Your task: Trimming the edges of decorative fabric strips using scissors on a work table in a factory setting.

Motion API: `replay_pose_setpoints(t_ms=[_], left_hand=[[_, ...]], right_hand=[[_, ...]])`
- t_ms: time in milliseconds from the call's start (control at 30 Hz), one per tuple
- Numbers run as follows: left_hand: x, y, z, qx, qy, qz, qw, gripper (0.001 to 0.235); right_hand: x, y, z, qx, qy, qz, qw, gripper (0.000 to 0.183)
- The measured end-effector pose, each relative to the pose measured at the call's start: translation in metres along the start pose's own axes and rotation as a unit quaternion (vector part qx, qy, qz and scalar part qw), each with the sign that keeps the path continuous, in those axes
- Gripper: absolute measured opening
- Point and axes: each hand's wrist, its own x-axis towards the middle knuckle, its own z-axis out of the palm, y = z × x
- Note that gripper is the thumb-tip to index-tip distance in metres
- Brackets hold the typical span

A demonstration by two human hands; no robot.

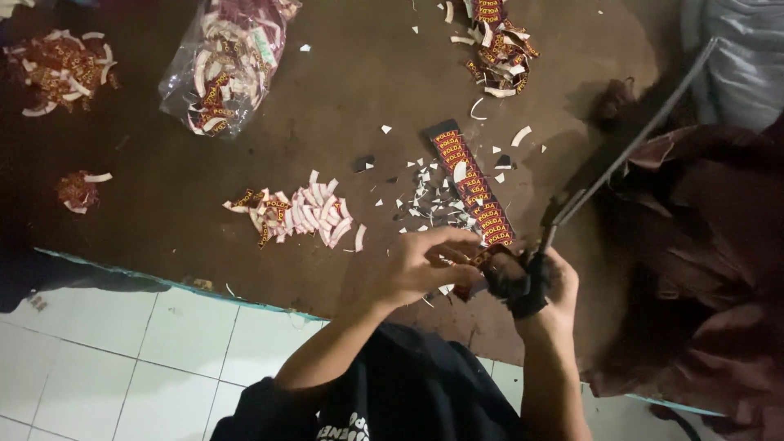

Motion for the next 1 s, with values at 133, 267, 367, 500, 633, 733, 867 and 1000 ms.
replay_pose_setpoints(t_ms=[133,267,367,500,633,733,867,1000], left_hand=[[0.011,-0.014,-0.001,-0.009,-0.001,0.056,0.998,0.017],[0.02,-0.06,-0.013,-0.188,0.114,0.149,0.964,0.034],[0.035,-0.058,0.002,-0.034,0.137,0.355,0.924,0.041],[-0.011,-0.008,0.004,-0.065,0.02,0.01,0.998,0.044],[-0.02,-0.019,0.032,-0.27,0.01,-0.087,0.959,0.044],[-0.024,-0.033,0.039,-0.2,0.101,-0.024,0.974,0.043],[-0.027,-0.022,0.037,-0.103,0.158,0.071,0.979,0.023],[-0.025,-0.024,0.035,-0.162,0.181,0.03,0.97,0.023]], right_hand=[[-0.008,-0.005,0.0,0.027,0.0,0.017,0.999,0.022],[-0.006,-0.014,-0.003,0.012,0.027,-0.002,1.0,0.021],[-0.007,-0.016,-0.002,0.01,0.028,-0.01,1.0,0.02],[-0.007,-0.003,-0.001,0.016,0.025,-0.003,1.0,0.019],[-0.011,0.014,0.009,0.12,0.11,-0.009,0.987,0.018],[-0.015,0.036,0.014,0.179,0.172,-0.002,0.969,0.02],[-0.019,0.075,-0.02,0.483,0.042,0.209,0.85,0.025],[-0.039,0.037,-0.002,0.398,-0.01,0.168,0.902,0.016]])
